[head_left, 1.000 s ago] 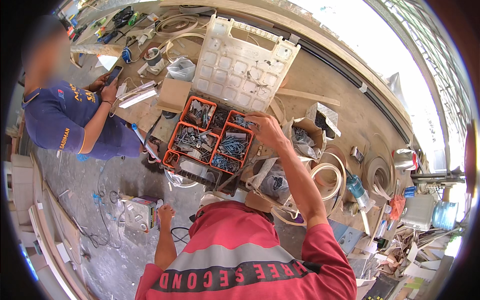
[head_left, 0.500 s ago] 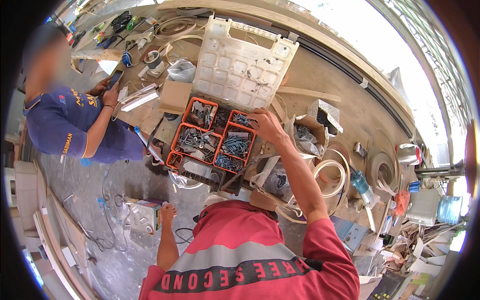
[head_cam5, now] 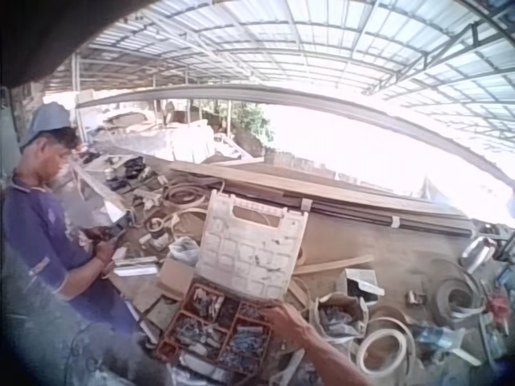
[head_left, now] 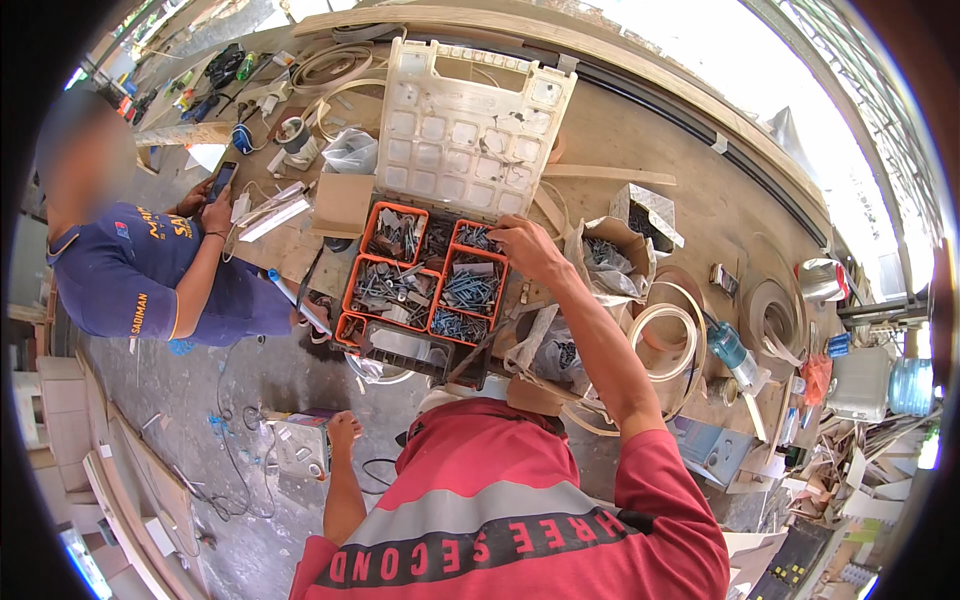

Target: The person sorts small metal fasteners from a cardboard box into an orange compartmentalized tray. They pick up individual items, inspect them, and place them into specific compartments. Another person is visible nearby using a phone.

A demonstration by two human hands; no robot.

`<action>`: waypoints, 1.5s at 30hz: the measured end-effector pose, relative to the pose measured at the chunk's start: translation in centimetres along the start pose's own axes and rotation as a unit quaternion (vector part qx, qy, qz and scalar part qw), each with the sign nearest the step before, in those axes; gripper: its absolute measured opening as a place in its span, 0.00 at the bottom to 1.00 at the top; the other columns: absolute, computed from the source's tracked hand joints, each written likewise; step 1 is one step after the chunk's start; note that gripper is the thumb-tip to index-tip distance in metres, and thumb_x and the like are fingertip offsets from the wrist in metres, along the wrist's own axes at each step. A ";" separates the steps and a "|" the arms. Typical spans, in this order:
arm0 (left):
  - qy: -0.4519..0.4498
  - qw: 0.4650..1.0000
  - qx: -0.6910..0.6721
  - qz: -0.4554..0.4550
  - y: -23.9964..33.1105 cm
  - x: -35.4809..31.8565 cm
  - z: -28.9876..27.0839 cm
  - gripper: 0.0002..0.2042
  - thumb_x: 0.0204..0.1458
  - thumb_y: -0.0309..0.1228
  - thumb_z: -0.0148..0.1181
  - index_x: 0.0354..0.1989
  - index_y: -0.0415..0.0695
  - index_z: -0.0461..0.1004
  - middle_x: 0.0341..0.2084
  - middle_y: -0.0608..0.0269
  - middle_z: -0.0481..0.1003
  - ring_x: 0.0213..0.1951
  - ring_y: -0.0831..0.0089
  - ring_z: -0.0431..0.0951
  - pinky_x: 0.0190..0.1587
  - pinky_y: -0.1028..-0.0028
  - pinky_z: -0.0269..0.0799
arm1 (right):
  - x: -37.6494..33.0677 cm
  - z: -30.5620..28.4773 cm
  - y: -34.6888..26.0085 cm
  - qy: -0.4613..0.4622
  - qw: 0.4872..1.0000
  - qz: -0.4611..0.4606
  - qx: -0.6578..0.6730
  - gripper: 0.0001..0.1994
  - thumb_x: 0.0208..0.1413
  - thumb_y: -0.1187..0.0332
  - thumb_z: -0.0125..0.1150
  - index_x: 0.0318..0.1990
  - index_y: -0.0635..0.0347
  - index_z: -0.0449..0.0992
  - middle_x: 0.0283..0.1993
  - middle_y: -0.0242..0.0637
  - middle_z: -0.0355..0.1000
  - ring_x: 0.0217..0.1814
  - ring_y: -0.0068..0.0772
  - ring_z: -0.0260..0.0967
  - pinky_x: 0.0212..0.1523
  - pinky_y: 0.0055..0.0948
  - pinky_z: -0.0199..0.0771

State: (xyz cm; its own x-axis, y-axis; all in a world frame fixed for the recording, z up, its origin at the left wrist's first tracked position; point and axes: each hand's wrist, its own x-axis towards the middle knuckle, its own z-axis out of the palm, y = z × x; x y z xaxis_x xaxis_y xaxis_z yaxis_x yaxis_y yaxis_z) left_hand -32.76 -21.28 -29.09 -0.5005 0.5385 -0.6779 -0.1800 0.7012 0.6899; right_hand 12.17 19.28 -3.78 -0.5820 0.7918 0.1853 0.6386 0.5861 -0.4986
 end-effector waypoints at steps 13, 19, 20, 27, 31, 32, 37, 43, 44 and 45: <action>-0.019 1.000 -0.004 -0.015 1.6 1.2 1.3 0.11 0.58 0.32 0.59 0.44 0.39 0.78 0.28 0.58 0.78 0.24 0.67 0.81 0.23 0.72 0.78 | 2.1 -2.0 -0.8 -0.053 0.998 0.031 0.032 0.17 0.46 0.82 0.59 0.44 0.58 0.85 0.47 0.41 0.79 0.48 0.49 0.77 0.49 0.43 0.78; -0.046 0.998 0.051 -0.016 3.7 2.2 3.5 0.11 0.58 0.33 0.58 0.43 0.39 0.77 0.30 0.56 0.78 0.24 0.66 0.82 0.23 0.69 0.79 | 1.8 0.8 0.1 -0.063 0.997 0.035 -0.018 0.16 0.48 0.79 0.60 0.46 0.59 0.84 0.50 0.41 0.78 0.51 0.50 0.76 0.51 0.45 0.77; -0.042 0.998 0.037 0.000 2.9 2.8 2.8 0.11 0.58 0.34 0.57 0.43 0.39 0.77 0.30 0.56 0.78 0.24 0.66 0.82 0.23 0.68 0.78 | 1.8 0.3 -0.3 -0.086 0.995 0.053 -0.016 0.16 0.48 0.79 0.60 0.46 0.59 0.84 0.51 0.42 0.78 0.52 0.50 0.76 0.52 0.44 0.77; -0.104 0.986 -0.117 -0.052 -1.8 4.5 0.5 0.10 0.57 0.35 0.58 0.39 0.42 0.74 0.26 0.57 0.76 0.25 0.64 0.81 0.22 0.65 0.77 | 0.4 -10.0 1.3 0.074 0.997 0.014 -0.009 0.16 0.54 0.74 0.56 0.48 0.51 0.84 0.47 0.44 0.79 0.52 0.50 0.75 0.51 0.46 0.77; -0.085 0.985 -0.090 -0.121 -3.4 2.6 -1.8 0.08 0.54 0.33 0.58 0.36 0.43 0.72 0.24 0.55 0.75 0.25 0.60 0.81 0.23 0.63 0.78 | -0.5 -17.4 13.6 0.028 0.935 0.296 -0.195 0.11 0.48 0.71 0.59 0.38 0.56 0.85 0.39 0.50 0.81 0.41 0.54 0.80 0.42 0.49 0.81; -0.098 0.984 -0.091 -0.118 -3.2 1.7 -2.7 0.09 0.53 0.33 0.58 0.38 0.43 0.72 0.24 0.54 0.76 0.26 0.58 0.81 0.23 0.61 0.79 | -1.4 -19.4 16.6 0.049 0.911 0.363 -0.187 0.10 0.48 0.71 0.60 0.37 0.57 0.85 0.40 0.49 0.82 0.42 0.51 0.82 0.43 0.46 0.83; 0.040 0.992 -0.047 -0.108 -2.3 -4.2 -3.0 0.13 0.52 0.36 0.61 0.42 0.42 0.74 0.26 0.51 0.77 0.24 0.51 0.81 0.22 0.58 0.79 | -4.1 -19.9 28.4 -0.002 0.817 0.548 -0.181 0.16 0.53 0.63 0.63 0.49 0.55 0.84 0.56 0.48 0.78 0.60 0.47 0.76 0.58 0.42 0.78; 0.099 0.988 -0.084 -0.089 -4.7 -9.9 -5.9 0.13 0.54 0.35 0.62 0.41 0.40 0.73 0.27 0.53 0.76 0.23 0.53 0.81 0.22 0.62 0.78 | -2.4 -16.5 33.5 -0.006 0.839 0.530 -0.120 0.24 0.49 0.56 0.68 0.52 0.59 0.82 0.57 0.51 0.77 0.61 0.51 0.74 0.58 0.41 0.77; 0.129 0.985 -0.061 -0.093 -5.3 -12.3 -5.2 0.12 0.55 0.35 0.63 0.40 0.40 0.73 0.26 0.54 0.76 0.23 0.53 0.81 0.21 0.62 0.78 | -0.2 -16.7 31.7 -0.031 0.845 0.524 -0.104 0.24 0.48 0.55 0.68 0.50 0.60 0.83 0.57 0.52 0.77 0.61 0.50 0.75 0.58 0.41 0.77; 0.147 0.984 -0.036 -0.096 -5.6 -13.7 -4.2 0.12 0.55 0.35 0.63 0.40 0.40 0.72 0.26 0.54 0.76 0.23 0.53 0.81 0.21 0.63 0.78 | 1.0 -17.1 30.7 -0.027 0.843 0.529 -0.091 0.24 0.48 0.55 0.67 0.50 0.61 0.82 0.56 0.53 0.77 0.61 0.50 0.75 0.58 0.42 0.77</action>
State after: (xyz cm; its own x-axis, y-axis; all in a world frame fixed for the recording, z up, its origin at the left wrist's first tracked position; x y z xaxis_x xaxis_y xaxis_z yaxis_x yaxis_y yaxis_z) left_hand -28.43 -34.55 -22.63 -0.6730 0.2322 -0.7022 -0.3505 0.7360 0.5792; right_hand 39.82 40.95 -4.42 0.3441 0.8817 -0.3228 0.8782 -0.4238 -0.2216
